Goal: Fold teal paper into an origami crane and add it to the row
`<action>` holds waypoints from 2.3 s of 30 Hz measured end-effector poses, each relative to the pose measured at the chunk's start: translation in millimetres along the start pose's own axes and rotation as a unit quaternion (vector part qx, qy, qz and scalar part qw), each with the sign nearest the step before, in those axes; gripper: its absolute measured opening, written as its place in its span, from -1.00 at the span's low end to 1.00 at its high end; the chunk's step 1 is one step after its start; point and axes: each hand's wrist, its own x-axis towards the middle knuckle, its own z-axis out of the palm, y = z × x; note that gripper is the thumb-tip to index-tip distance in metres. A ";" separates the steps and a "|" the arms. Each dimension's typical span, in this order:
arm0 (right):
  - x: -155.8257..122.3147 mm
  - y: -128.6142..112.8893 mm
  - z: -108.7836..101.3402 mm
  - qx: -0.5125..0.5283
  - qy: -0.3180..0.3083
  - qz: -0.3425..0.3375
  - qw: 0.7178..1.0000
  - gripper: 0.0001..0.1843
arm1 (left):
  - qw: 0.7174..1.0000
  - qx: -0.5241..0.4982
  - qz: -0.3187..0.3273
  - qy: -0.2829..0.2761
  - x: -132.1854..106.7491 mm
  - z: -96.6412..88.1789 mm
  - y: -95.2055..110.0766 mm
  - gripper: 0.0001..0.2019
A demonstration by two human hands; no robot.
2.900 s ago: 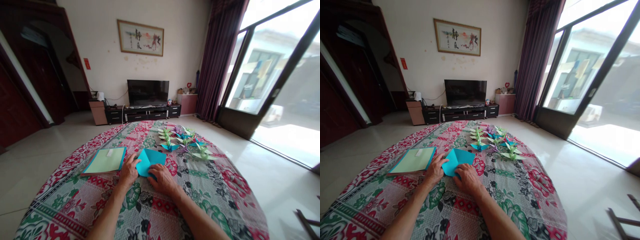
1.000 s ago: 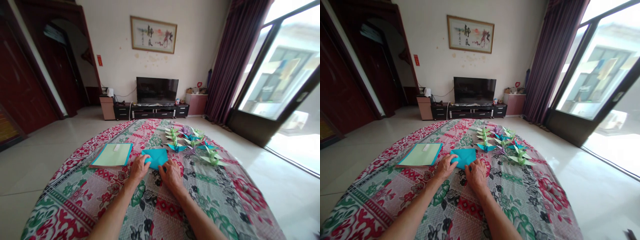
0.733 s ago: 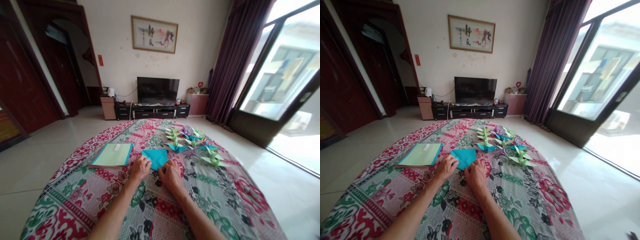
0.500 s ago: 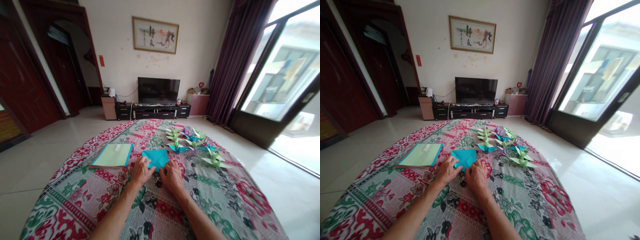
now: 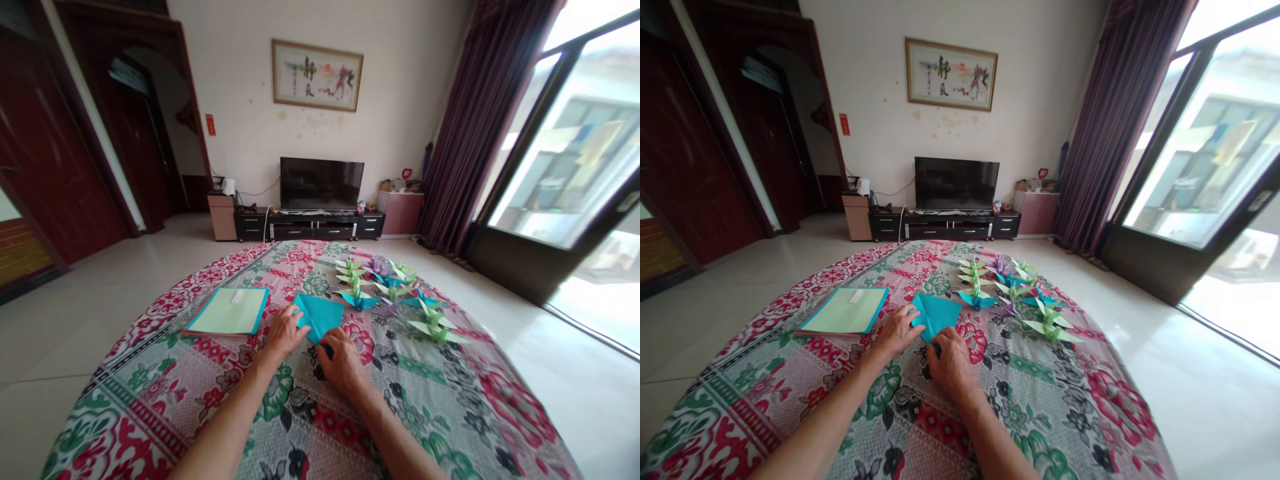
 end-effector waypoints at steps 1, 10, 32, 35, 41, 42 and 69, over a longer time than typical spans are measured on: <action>0.0 0.4 -0.5 0.011 -0.001 -0.003 1.000 -0.85 | 1.000 -0.005 0.000 -0.002 1.5 0.6 -1.2 -0.74; 0.2 15.0 -11.2 0.022 -0.018 -0.021 0.999 -0.84 | 0.997 0.039 0.049 0.053 -0.5 3.1 6.0 -0.79; -1.6 7.0 -7.5 -0.055 -0.035 -0.011 0.998 -0.87 | 0.997 0.056 0.028 0.037 -9.4 9.3 9.5 -0.65; -2.5 4.5 -6.4 -0.045 -0.032 -0.016 0.998 -0.85 | 0.998 0.053 0.034 0.027 -10.7 9.9 8.0 -0.62; -2.9 1.4 -2.4 -0.018 -0.023 -0.022 0.999 -0.83 | 0.999 0.028 0.042 0.018 -9.2 11.6 4.7 -0.64; -2.8 2.3 -2.6 -0.012 -0.023 -0.022 0.999 -0.84 | 0.999 0.024 0.044 0.019 -8.4 11.2 4.7 -0.65; -3.9 15.1 -24.4 0.057 -0.066 -0.092 0.992 -0.79 | 0.998 0.009 0.043 -0.032 -11.1 10.6 8.2 -0.66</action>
